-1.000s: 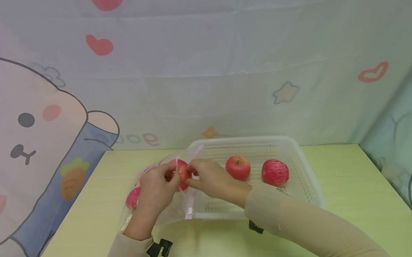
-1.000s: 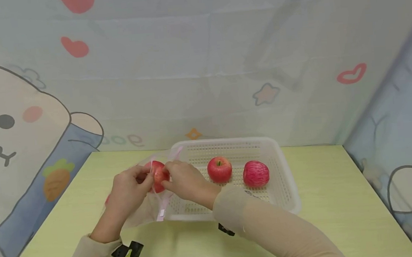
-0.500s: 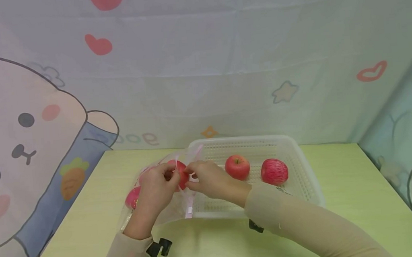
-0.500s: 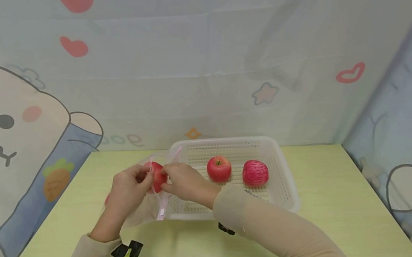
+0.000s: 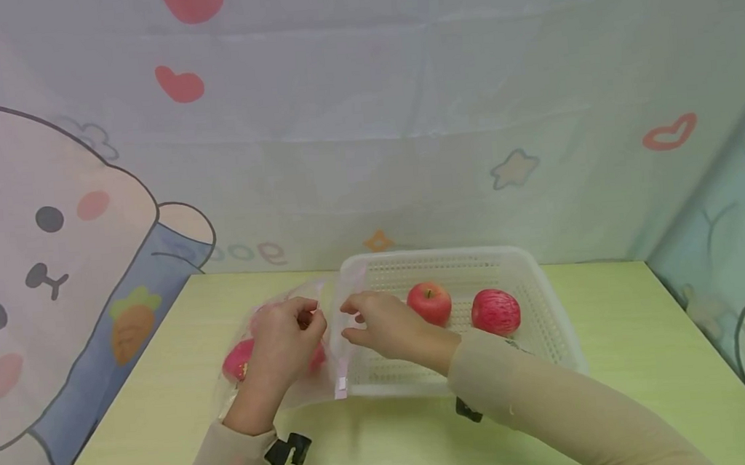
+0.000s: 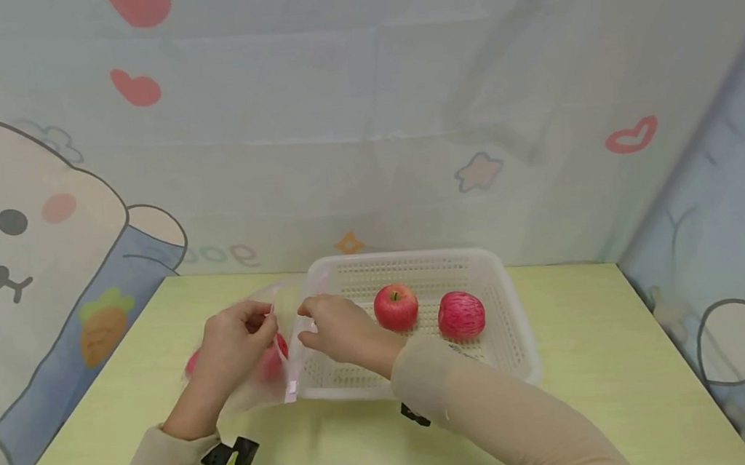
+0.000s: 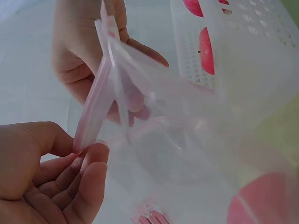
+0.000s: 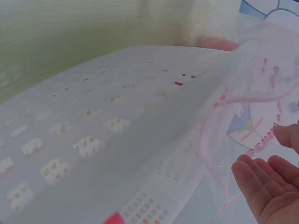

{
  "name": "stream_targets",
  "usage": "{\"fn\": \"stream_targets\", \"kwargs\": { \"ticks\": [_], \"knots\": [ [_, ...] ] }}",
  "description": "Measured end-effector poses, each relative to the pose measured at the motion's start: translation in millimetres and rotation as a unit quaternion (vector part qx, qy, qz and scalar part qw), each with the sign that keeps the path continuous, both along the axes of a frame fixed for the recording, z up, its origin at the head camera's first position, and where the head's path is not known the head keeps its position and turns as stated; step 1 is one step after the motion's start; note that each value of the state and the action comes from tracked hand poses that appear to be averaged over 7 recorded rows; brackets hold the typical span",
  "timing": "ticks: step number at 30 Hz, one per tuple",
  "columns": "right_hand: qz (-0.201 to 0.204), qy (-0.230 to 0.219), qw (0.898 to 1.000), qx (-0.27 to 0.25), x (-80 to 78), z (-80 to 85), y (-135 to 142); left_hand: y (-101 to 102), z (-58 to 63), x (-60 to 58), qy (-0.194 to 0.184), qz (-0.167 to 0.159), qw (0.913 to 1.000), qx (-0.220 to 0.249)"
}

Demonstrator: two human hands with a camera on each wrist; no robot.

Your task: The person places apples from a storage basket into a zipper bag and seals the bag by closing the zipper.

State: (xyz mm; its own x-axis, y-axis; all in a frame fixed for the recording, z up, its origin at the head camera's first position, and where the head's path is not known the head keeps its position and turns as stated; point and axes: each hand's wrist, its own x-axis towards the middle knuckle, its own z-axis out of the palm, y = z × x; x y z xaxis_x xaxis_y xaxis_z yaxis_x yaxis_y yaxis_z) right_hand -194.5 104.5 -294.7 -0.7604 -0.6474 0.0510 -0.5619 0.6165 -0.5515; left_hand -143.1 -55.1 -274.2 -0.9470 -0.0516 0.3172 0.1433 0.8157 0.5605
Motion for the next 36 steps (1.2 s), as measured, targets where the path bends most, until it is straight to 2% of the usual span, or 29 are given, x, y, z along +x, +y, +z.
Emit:
{"fn": "stream_targets", "kwargs": {
  "ticks": [13, 19, 25, 30, 36],
  "knots": [
    [-0.004, 0.009, 1.000, 0.008, -4.7, -4.5, 7, -2, -2.6, -1.2, 0.006, 0.001, 1.0000, 0.001],
    [0.003, -0.006, 1.000, 0.016, -6.3, -5.1, 11, -2, -3.9, -0.3, -0.002, -0.002, 1.0000, 0.001],
    [0.013, -0.001, 0.999, 0.035, -10.0, -6.4, 13, -2, -4.4, 0.3, -0.007, -0.010, 0.9999, 0.009],
    [0.023, 0.001, 0.998, 0.050, -14.0, -6.6, 16, -1, -4.4, 0.4, -0.027, -0.003, 0.9995, 0.013],
    [0.040, -0.026, 0.996, 0.073, -18.2, -6.3, 21, -1, -5.8, -0.2, -0.030, -0.006, 0.9994, 0.017]
  ]
}}
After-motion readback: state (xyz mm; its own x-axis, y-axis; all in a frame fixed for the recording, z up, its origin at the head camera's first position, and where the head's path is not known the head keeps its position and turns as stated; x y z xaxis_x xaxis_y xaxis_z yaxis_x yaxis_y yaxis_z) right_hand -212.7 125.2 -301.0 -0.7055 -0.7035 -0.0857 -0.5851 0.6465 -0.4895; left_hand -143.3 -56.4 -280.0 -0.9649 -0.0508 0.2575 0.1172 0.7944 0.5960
